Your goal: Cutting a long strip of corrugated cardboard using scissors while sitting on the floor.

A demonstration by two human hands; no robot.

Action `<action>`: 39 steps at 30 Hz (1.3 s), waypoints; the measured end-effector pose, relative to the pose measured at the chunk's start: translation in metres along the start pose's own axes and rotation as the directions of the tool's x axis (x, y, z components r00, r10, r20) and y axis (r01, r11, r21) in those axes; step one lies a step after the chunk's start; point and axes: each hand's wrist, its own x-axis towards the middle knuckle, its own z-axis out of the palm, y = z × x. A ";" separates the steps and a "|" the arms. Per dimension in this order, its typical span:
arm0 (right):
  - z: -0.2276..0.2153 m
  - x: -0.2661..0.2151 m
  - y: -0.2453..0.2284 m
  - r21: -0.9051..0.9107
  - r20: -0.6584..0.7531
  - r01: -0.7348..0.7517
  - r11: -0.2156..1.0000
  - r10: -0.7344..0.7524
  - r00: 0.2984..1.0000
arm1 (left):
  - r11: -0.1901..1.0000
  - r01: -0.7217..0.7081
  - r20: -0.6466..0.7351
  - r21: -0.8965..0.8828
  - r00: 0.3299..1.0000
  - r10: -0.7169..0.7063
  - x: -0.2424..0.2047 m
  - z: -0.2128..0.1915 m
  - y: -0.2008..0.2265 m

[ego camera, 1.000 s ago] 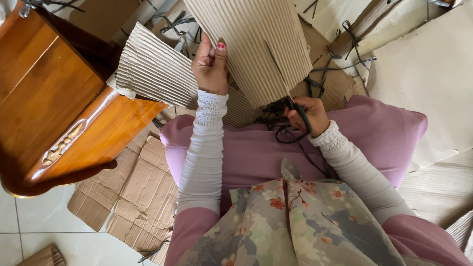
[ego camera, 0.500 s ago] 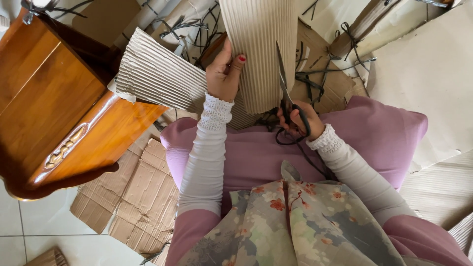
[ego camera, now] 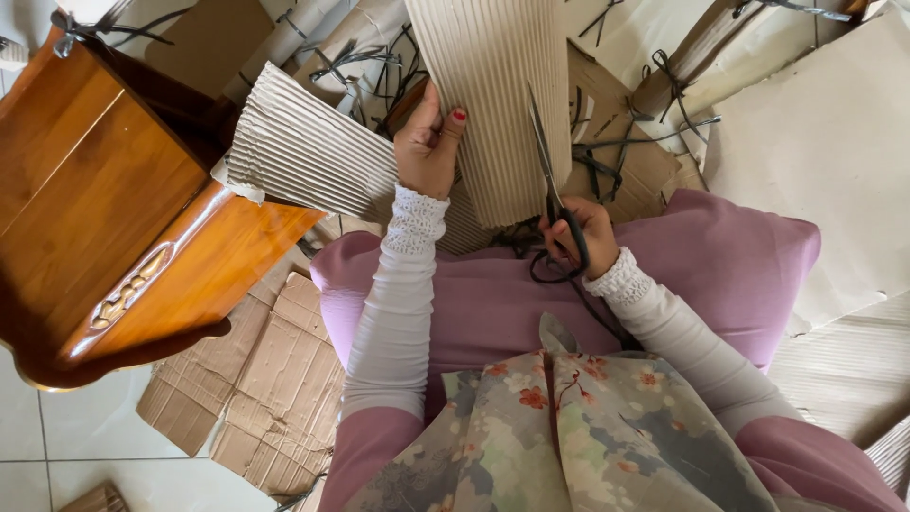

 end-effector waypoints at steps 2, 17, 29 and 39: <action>-0.004 0.005 0.004 0.040 0.029 -0.006 0.999 0.005 1.000 | 0.996 -0.040 0.008 -0.074 0.999 0.041 0.002 0.000 0.003; -0.029 0.034 0.021 -0.219 0.193 0.208 0.953 -0.167 0.967 | 0.954 0.129 0.114 -0.269 0.988 -0.101 -0.004 0.022 0.031; -0.024 0.042 0.019 0.001 -0.025 0.165 0.986 -0.165 0.986 | 0.913 0.205 0.124 -0.352 0.977 -0.171 -0.010 0.026 0.009; -0.017 0.034 0.022 -0.012 -0.109 0.203 0.979 -0.203 0.973 | 0.879 0.246 0.107 -0.408 0.969 -0.221 -0.005 0.025 0.006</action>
